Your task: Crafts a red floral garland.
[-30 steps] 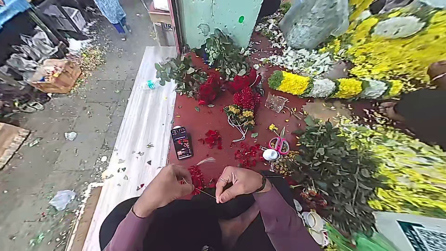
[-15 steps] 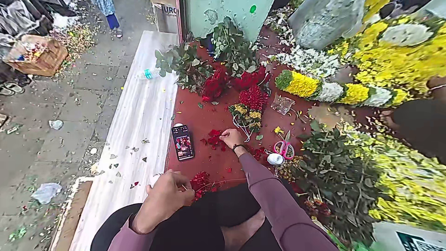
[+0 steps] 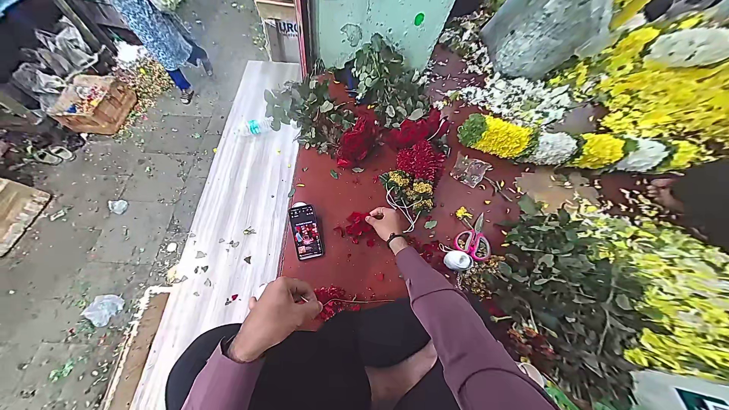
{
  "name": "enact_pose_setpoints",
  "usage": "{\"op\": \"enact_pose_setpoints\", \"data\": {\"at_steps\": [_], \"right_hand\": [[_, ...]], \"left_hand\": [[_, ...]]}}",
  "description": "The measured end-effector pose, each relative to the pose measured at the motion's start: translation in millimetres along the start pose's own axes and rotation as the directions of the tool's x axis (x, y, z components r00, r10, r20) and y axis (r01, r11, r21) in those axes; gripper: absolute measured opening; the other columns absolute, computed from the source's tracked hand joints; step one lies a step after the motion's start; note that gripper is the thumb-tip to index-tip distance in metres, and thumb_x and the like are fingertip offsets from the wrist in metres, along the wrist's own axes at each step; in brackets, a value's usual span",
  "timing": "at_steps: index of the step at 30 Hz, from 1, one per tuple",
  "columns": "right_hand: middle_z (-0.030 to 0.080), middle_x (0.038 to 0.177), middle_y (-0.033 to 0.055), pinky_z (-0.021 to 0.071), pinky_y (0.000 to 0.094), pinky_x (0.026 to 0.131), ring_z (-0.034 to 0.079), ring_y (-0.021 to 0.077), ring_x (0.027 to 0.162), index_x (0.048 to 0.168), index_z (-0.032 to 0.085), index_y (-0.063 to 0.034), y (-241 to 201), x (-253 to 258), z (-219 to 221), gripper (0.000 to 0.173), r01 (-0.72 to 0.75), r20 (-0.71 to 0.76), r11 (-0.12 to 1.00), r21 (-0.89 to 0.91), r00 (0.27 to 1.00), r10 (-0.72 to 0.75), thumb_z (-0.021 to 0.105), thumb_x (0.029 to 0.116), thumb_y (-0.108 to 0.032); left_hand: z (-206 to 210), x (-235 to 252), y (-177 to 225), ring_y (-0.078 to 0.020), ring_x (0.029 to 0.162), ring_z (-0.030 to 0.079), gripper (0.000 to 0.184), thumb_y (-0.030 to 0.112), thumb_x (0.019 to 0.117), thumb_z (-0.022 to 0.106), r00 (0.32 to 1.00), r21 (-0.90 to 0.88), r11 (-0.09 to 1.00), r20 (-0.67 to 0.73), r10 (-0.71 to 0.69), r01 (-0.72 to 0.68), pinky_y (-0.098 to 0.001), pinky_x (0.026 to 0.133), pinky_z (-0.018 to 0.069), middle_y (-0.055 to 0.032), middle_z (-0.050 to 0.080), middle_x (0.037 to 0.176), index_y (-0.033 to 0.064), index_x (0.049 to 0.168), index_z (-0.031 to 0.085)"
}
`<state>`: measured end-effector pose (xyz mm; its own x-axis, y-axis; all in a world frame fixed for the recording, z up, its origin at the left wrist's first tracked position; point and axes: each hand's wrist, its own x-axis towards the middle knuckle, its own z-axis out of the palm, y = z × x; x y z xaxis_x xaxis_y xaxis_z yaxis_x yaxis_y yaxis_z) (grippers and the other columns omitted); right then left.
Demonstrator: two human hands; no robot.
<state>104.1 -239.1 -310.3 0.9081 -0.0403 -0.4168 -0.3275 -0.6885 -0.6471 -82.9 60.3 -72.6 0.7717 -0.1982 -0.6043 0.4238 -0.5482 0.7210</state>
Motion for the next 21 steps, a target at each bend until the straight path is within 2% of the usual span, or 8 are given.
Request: {"op": "enact_pose_setpoints", "data": {"at_steps": [2,4,6,8,10,15,18,21], "right_hand": [[0.076,0.09,0.0088,0.0629,0.0491,0.076,0.074,0.023,0.076,0.106,0.073,-0.0079,-4,-6,-9,0.023,-0.019,0.008,0.99,0.139,1.0,0.018,0.078,0.0912,-0.024],[0.076,0.09,0.0082,0.0606,0.0393,0.064,0.072,0.0192,0.069,0.11,0.072,-0.0072,-17,-21,-23,0.02,-0.033,0.039,0.952,0.305,0.999,0.022,0.076,0.0932,-0.017],[0.075,0.096,0.0082,0.0571,0.0356,0.059,0.068,0.0186,0.067,0.113,0.074,-0.0105,-38,-48,-40,0.017,0.024,0.088,0.926,0.377,0.994,-0.062,0.072,0.0963,-0.015],[0.074,0.092,0.0085,0.0529,0.0318,0.057,0.063,0.0163,0.064,0.113,0.075,-0.0096,-69,-85,-58,0.016,0.118,0.148,0.891,0.437,0.968,-0.201,0.068,0.0982,-0.011],[0.074,0.088,0.0088,0.0556,0.0325,0.061,0.064,0.0163,0.067,0.109,0.077,-0.0063,-96,-126,-68,0.016,0.21,0.18,0.829,0.518,0.921,-0.346,0.07,0.0949,-0.008],[0.075,0.1,0.0082,0.0621,0.0363,0.076,0.071,0.019,0.087,0.097,0.077,-0.0036,-133,-202,-77,0.01,0.332,0.207,0.693,0.64,0.794,-0.572,0.073,0.0889,-0.006],[0.074,0.1,0.0055,0.0621,0.0314,0.077,0.071,0.0153,0.088,0.097,0.078,-0.0052,-139,-216,-75,0.009,0.387,0.242,0.685,0.617,0.736,-0.633,0.074,0.0899,-0.008],[0.075,0.099,0.0022,0.0608,0.029,0.078,0.07,0.0117,0.09,0.096,0.079,-0.0082,-139,-220,-70,0.009,0.425,0.249,0.716,0.554,0.736,-0.629,0.073,0.0902,-0.011]], "left_hand": [[-1,-1,4,-0.0087,0.057,0.062,0.016,0.033,0.0882,0.077,1.0,-0.044,0.999,0.016,-0.002,0.003,-0.0324,0.055,0.0534,0.0052,0.069,0.067,0.0182,0.082,0.077],[-2,-1,6,-0.0088,0.061,0.065,0.018,0.034,0.0919,0.075,0.999,-0.097,0.995,0.029,0.021,-0.018,-0.0311,0.058,0.0564,0.004,0.072,0.073,0.0161,0.088,0.078],[-4,-2,7,-0.0088,0.065,0.066,0.02,0.034,0.0944,0.074,0.998,-0.162,0.986,0.043,0.034,-0.027,-0.0296,0.061,0.0561,0.003,0.072,0.077,0.0142,0.094,0.077],[-6,-5,8,-0.0097,0.068,0.066,0.023,0.032,0.0953,0.074,0.997,-0.253,0.967,0.068,0.042,-0.023,-0.0288,0.063,0.0568,0.0008,0.072,0.081,0.0105,0.104,0.075],[-6,-6,9,-0.0101,0.071,0.066,0.031,0.033,0.0954,0.074,0.996,-0.315,0.949,0.084,0.042,-0.014,-0.0285,0.066,0.0572,0.0001,0.071,0.084,0.0082,0.114,0.072],[1,-10,19,-0.0165,0.089,0.07,0.043,0.023,0.0988,0.069,0.999,-0.554,0.832,-0.028,0.019,-0.031,-0.0322,0.081,0.0592,-0.009,0.073,0.105,0.0003,0.134,0.06],[6,-7,21,-0.0168,0.089,0.068,0.041,0.017,0.0978,0.07,0.995,-0.626,0.774,-0.093,0.045,-0.093,-0.032,0.081,0.0555,-0.0117,0.073,0.104,-0.0014,0.133,0.059],[12,-4,20,-0.0215,0.094,0.072,0.045,0.01,0.0906,0.077,0.992,-0.648,0.75,-0.094,0.09,-0.129,-0.0374,0.088,0.0592,-0.0151,0.075,0.103,-0.0043,0.129,0.059]]}}
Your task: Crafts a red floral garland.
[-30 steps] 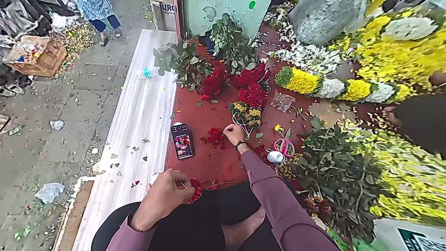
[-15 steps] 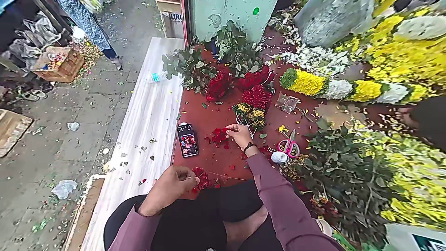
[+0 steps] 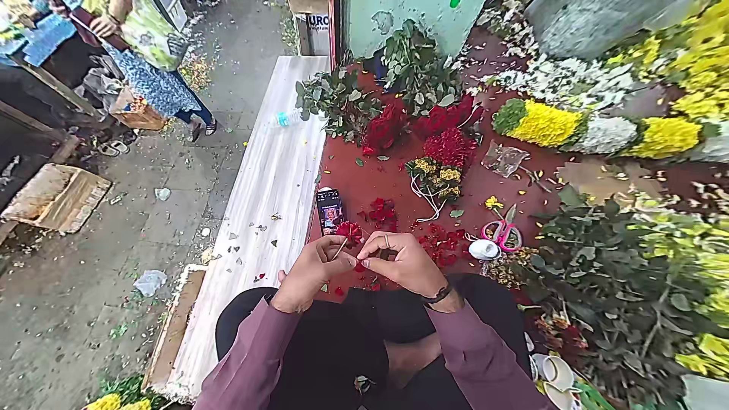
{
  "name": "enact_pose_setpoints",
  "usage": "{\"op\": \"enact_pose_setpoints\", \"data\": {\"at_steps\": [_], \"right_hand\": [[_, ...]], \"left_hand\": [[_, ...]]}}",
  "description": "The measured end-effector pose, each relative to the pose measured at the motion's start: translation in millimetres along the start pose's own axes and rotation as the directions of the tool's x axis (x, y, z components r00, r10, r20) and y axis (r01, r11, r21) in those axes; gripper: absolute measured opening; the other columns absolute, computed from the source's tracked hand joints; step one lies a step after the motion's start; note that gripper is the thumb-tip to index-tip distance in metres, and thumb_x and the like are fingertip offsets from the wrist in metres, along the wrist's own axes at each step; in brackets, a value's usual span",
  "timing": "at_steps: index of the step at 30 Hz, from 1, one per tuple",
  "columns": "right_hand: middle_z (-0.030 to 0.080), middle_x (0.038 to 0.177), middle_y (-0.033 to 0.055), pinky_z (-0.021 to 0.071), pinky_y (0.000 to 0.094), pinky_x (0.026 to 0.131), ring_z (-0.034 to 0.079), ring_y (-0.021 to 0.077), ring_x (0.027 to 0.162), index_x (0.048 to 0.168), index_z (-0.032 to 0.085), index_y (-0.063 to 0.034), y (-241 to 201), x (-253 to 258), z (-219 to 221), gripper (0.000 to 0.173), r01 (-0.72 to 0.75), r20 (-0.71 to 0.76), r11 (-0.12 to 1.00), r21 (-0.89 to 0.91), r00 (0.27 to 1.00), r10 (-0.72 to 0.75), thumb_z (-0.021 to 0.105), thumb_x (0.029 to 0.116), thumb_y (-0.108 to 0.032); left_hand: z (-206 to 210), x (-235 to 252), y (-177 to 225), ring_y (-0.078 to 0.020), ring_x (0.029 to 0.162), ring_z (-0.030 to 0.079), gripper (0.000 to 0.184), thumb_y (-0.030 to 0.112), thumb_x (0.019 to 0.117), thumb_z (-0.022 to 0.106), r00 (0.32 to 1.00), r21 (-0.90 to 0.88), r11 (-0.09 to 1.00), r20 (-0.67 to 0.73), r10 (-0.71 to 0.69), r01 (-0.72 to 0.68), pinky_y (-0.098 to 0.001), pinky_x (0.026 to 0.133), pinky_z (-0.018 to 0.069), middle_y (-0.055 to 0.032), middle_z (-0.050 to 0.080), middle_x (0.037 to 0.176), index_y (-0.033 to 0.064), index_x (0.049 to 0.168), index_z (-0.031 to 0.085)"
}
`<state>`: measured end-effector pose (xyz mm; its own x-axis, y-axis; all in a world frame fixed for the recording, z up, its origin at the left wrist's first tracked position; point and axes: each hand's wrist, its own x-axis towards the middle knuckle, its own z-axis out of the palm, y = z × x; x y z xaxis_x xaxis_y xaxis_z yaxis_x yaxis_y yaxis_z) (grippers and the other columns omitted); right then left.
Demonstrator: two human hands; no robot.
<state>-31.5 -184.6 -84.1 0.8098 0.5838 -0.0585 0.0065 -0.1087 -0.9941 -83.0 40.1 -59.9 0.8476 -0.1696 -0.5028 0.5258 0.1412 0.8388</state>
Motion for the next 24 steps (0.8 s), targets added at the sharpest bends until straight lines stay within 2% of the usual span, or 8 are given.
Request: {"op": "enact_pose_setpoints", "data": {"at_steps": [5,7,9,11,15,17,22,24], "right_hand": [[0.075,0.097,0.0001,0.0602,0.0288,0.078,0.07,0.0098,0.089,0.097,0.078,-0.0096,1,1,4,0.01,-0.042,-0.018,0.999,-0.013,0.999,0.042,0.073,0.0896,-0.014],[0.074,0.097,0.0038,0.0601,0.0308,0.077,0.07,0.0133,0.087,0.111,0.074,-0.0051,3,2,3,0.023,-0.05,0.026,0.995,0.091,0.999,0.048,0.073,0.0887,-0.009],[0.072,0.103,0.0096,0.0614,0.0349,0.077,0.07,0.0191,0.088,0.127,0.065,-0.0007,9,3,0,0.044,-0.045,0.12,0.974,0.224,0.993,0.019,0.073,0.0836,-0.001],[0.071,0.106,0.0118,0.0632,0.0383,0.078,0.071,0.0228,0.09,0.134,0.059,-0.0012,13,4,1,0.056,-0.051,0.142,0.962,0.268,0.99,0.013,0.076,0.0807,0.001],[0.073,0.1,0.0094,0.063,0.0358,0.077,0.071,0.0205,0.087,0.13,0.064,-0.0025,17,2,24,0.053,-0.007,-0.099,0.976,0.217,0.995,0.03,0.084,0.0804,-0.006],[0.074,0.098,0.0107,0.0636,0.037,0.079,0.072,0.0215,0.087,0.129,0.064,-0.0001,20,2,31,0.054,0.018,-0.175,0.97,0.241,0.984,0.026,0.085,0.0794,-0.004],[0.074,0.094,0.0166,0.0642,0.0396,0.078,0.073,0.0252,0.084,0.128,0.061,0.0049,15,0,36,0.058,0.0,-0.212,0.908,0.418,0.973,0.097,0.083,0.0751,0.007],[0.073,0.091,0.0192,0.0631,0.0395,0.07,0.072,0.026,0.077,0.127,0.06,0.0061,14,0,38,0.054,-0.013,-0.225,0.864,0.503,0.963,0.146,0.08,0.0764,0.009]], "left_hand": [[5,3,-3,-0.022,0.087,0.073,0.049,0.004,0.0853,0.078,1.0,0.021,1.0,-0.027,-0.012,0.013,-0.037,0.083,0.0609,-0.0154,0.075,0.098,-0.0061,0.129,0.059],[5,3,-2,-0.0222,0.088,0.073,0.046,0.002,0.0852,0.077,0.999,0.011,1.0,-0.046,-0.015,0.015,-0.0372,0.083,0.0611,-0.0156,0.075,0.097,-0.0062,0.127,0.06],[4,3,-2,-0.0228,0.089,0.073,0.046,0.002,0.0848,0.077,0.997,-0.022,1.0,-0.076,-0.015,0.014,-0.038,0.084,0.0607,-0.0166,0.075,0.098,-0.0068,0.126,0.061],[3,4,-3,-0.0232,0.09,0.073,0.046,0.002,0.0847,0.077,0.994,-0.049,0.999,-0.105,-0.003,-0.002,-0.0387,0.085,0.0604,-0.017,0.075,0.098,-0.0076,0.127,0.06],[4,5,-4,-0.0245,0.089,0.073,0.05,0.0,0.0847,0.077,0.989,-0.045,0.998,-0.147,0.036,-0.043,-0.0389,0.084,0.0612,-0.0172,0.075,0.097,-0.0085,0.129,0.057],[4,5,-5,-0.0236,0.085,0.072,0.056,-0.001,0.0833,0.078,0.984,-0.023,0.998,-0.168,0.061,-0.066,-0.0374,0.081,0.0611,-0.017,0.074,0.095,-0.0087,0.133,0.054],[0,6,-5,-0.0202,0.077,0.067,0.07,0.005,0.082,0.083,0.987,0.029,0.998,-0.15,0.051,-0.047,-0.0345,0.074,0.0594,-0.0129,0.07,0.09,-0.0054,0.142,0.048],[0,5,-4,-0.0192,0.08,0.067,0.065,0.009,0.084,0.081,0.99,0.029,0.999,-0.135,0.033,-0.03,-0.0345,0.077,0.059,-0.0119,0.07,0.092,-0.0054,0.14,0.051]]}}
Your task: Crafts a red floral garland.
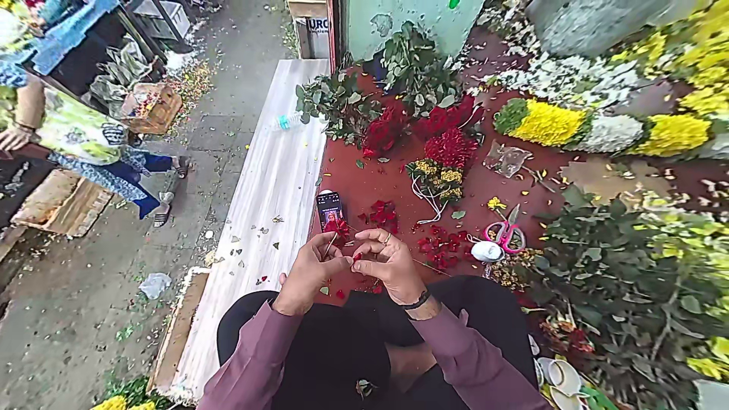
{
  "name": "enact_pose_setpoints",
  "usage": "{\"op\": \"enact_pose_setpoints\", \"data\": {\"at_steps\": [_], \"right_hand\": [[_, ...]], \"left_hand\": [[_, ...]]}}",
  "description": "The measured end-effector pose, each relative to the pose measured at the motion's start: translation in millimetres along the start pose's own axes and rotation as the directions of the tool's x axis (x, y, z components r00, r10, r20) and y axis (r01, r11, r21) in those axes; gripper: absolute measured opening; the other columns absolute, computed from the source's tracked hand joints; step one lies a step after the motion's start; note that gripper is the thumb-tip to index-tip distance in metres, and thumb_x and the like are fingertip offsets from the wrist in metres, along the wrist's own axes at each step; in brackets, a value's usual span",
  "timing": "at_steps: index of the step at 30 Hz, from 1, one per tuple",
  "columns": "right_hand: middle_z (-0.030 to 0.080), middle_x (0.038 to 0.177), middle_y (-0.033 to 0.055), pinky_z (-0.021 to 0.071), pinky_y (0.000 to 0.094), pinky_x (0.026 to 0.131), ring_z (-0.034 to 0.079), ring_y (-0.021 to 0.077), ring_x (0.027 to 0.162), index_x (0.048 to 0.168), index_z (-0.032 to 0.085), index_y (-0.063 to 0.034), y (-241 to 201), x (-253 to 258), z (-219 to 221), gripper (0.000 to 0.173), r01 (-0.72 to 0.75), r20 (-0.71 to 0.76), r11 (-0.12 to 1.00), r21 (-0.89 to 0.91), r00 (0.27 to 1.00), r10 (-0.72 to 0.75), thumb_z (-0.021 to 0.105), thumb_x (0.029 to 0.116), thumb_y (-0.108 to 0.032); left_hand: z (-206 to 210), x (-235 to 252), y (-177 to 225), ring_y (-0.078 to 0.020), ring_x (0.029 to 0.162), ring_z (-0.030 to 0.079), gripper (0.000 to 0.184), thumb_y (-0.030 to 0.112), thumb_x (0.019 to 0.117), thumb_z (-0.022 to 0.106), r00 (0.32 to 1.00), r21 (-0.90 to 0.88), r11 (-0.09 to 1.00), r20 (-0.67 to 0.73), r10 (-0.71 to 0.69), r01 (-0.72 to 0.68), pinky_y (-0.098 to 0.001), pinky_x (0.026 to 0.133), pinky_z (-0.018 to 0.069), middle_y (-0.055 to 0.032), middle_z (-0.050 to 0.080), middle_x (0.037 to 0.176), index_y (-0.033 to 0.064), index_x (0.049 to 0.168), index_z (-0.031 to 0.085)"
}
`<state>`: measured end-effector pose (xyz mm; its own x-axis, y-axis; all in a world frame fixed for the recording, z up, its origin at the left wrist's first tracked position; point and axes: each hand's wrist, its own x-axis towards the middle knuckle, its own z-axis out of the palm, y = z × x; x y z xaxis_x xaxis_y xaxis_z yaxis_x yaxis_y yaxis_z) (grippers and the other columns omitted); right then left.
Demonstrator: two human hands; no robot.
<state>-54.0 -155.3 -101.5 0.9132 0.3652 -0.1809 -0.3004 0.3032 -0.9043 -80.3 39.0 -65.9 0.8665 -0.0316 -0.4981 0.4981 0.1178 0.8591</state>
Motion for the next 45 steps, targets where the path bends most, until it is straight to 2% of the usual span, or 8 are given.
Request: {"op": "enact_pose_setpoints", "data": {"at_steps": [6,18,26,29,32,38,42,45], "right_hand": [[0.069,0.082,0.0184,0.0557,0.0318,0.049,0.066,0.0232,0.06,0.124,0.057,0.0062,0,-1,3,0.052,-0.049,-0.186,0.997,0.06,0.981,0.06,0.08,0.0773,0.007],[0.063,0.072,0.0045,0.0443,0.0244,0.047,0.055,0.011,0.055,0.134,0.053,-0.0024,6,5,-8,0.078,-0.268,-0.147,0.95,-0.164,0.958,0.245,0.093,0.0671,-0.011],[0.058,0.139,0.0031,0.053,0.041,0.098,0.057,0.0178,0.123,0.156,0.04,-0.0218,-1,15,-37,0.106,-0.02,0.187,0.746,-0.666,0.963,0.192,0.092,0.0653,-0.038],[0.068,0.127,0.0049,0.0624,0.0352,0.084,0.071,0.0146,0.097,0.148,0.051,-0.0122,9,17,-41,0.082,-0.071,0.315,0.837,-0.542,0.907,0.281,0.087,0.0781,-0.032],[0.076,0.094,0.002,0.0593,0.0291,0.075,0.069,0.0083,0.079,0.106,0.077,-0.0059,3,23,-54,0.024,-0.021,0.34,0.91,-0.413,0.924,0.175,0.077,0.0908,-0.024],[0.072,0.09,0.0005,0.0559,0.0239,0.077,0.066,0.0055,0.084,0.096,0.078,-0.0064,-43,3,-46,0.016,0.223,0.546,0.925,-0.307,0.837,-0.021,0.074,0.0943,-0.022],[0.072,0.089,0.0045,0.0585,0.0279,0.078,0.067,0.0101,0.084,0.094,0.077,-0.0011,-64,1,-51,0.011,0.337,0.457,0.934,-0.117,0.853,-0.25,0.075,0.0926,-0.011],[0.073,0.093,0.0047,0.0581,0.0296,0.079,0.068,0.0104,0.086,0.097,0.077,-0.0022,-48,18,-70,0.008,0.227,0.416,0.966,0.122,0.872,-0.257,0.072,0.0938,-0.008]], "left_hand": [[2,-3,-1,-0.0186,0.093,0.072,0.026,0.01,0.0938,0.069,0.998,0.134,0.989,0.005,0.058,-0.059,-0.0344,0.084,0.0599,-0.0111,0.075,0.101,-0.0015,0.117,0.073],[-7,1,-8,-0.0121,0.077,0.072,0.013,0.018,0.0936,0.077,0.98,0.343,0.92,0.118,0.157,-0.189,-0.031,0.074,0.0611,-0.0038,0.077,0.086,0.006,0.096,0.08],[-17,2,10,-0.0101,0.063,0.061,0.014,0.019,0.0868,0.075,0.997,0.414,0.91,-0.044,0.057,-0.034,-0.0309,0.061,0.0505,-0.0004,0.067,0.068,0.0081,0.078,0.074],[-19,-1,25,-0.0082,0.056,0.055,0.018,0.02,0.0849,0.076,0.998,0.475,0.88,-0.063,0.021,0.011,-0.0302,0.056,0.0456,0.0017,0.062,0.061,0.0098,0.071,0.071],[-18,-7,42,-0.0072,0.055,0.053,0.018,0.021,0.0835,0.076,0.995,0.528,0.847,-0.101,-0.006,0.059,-0.03,0.054,0.0436,0.0033,0.06,0.059,0.0111,0.069,0.07],[2,-13,75,-0.0104,0.057,0.058,0.02,0.03,0.0822,0.074,0.989,0.761,0.642,-0.143,0.025,0.094,-0.0375,0.055,0.0488,0.0035,0.062,0.061,0.0151,0.069,0.071],[55,-31,107,-0.0302,0.09,0.067,0.021,0.032,0.083,0.073,0.962,0.948,0.26,0.228,-0.149,-0.184,-0.0607,0.078,0.0531,-0.0079,0.071,0.085,0.0112,0.081,0.074],[90,-29,130,-0.0163,0.084,0.066,0.014,0.026,0.089,0.073,0.801,0.757,0.405,0.592,-0.091,-0.513,-0.0444,0.076,0.0552,-0.0014,0.072,0.089,0.0135,0.086,0.077]]}}
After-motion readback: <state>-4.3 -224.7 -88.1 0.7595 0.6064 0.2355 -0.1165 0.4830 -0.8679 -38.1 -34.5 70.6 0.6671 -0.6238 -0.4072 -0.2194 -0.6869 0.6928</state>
